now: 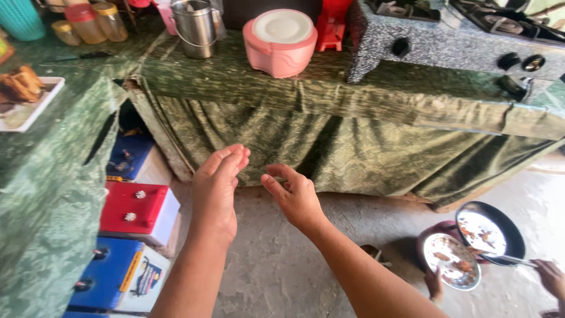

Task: The person cuts toasted sandwiches into pieces with a knife on a white tray next to a sandwich press, then moves to another counter, takes bread slices from a plastic bag, spreads a substance onto a slice with a spoon, and spoons a cooked filling from a plate onto the bread using tongs and a slotted spatula.

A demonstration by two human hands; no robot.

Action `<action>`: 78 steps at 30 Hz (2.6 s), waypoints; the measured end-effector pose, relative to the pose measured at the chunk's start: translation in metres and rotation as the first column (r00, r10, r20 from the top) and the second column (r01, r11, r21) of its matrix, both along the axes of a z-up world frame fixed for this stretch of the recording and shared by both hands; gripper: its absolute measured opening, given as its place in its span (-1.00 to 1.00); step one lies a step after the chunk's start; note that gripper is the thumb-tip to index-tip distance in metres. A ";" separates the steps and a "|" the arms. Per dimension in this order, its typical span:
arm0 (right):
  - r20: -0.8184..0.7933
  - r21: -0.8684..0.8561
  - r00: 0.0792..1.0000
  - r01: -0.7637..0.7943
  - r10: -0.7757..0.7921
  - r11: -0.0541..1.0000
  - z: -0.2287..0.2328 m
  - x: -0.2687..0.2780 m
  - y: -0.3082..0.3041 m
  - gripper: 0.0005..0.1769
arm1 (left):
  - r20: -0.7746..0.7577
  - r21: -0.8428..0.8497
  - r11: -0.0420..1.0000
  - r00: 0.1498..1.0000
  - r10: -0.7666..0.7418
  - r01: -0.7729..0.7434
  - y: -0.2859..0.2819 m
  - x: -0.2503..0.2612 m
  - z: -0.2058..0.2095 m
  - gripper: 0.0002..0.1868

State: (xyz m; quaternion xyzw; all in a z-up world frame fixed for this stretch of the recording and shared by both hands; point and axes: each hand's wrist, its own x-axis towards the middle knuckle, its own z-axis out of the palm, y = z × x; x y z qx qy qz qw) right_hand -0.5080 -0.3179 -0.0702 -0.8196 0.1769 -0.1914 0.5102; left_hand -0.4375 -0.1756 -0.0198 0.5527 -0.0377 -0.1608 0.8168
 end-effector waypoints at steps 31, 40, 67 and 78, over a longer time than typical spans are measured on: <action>0.336 -0.013 0.930 -0.151 0.147 0.988 0.031 0.033 -0.047 -0.63 | 0.531 0.342 0.752 0.776 0.340 -0.564 -0.030 -0.006 -0.012 -0.28; 0.315 -0.168 0.948 0.012 0.042 0.986 0.060 0.155 -0.051 -0.63 | 0.403 0.495 0.758 0.885 0.233 -0.425 -0.045 0.141 0.009 -0.26; -0.115 0.454 0.915 0.396 -0.387 0.798 -0.017 0.479 -0.485 -0.46 | -0.106 0.367 0.917 0.972 0.208 -0.156 -0.345 0.460 -0.111 -0.51; -0.108 0.724 0.994 0.080 -0.002 0.685 0.004 0.535 -0.509 -0.48 | -0.309 0.293 0.956 0.943 0.122 -0.028 -0.346 0.464 -0.083 -0.47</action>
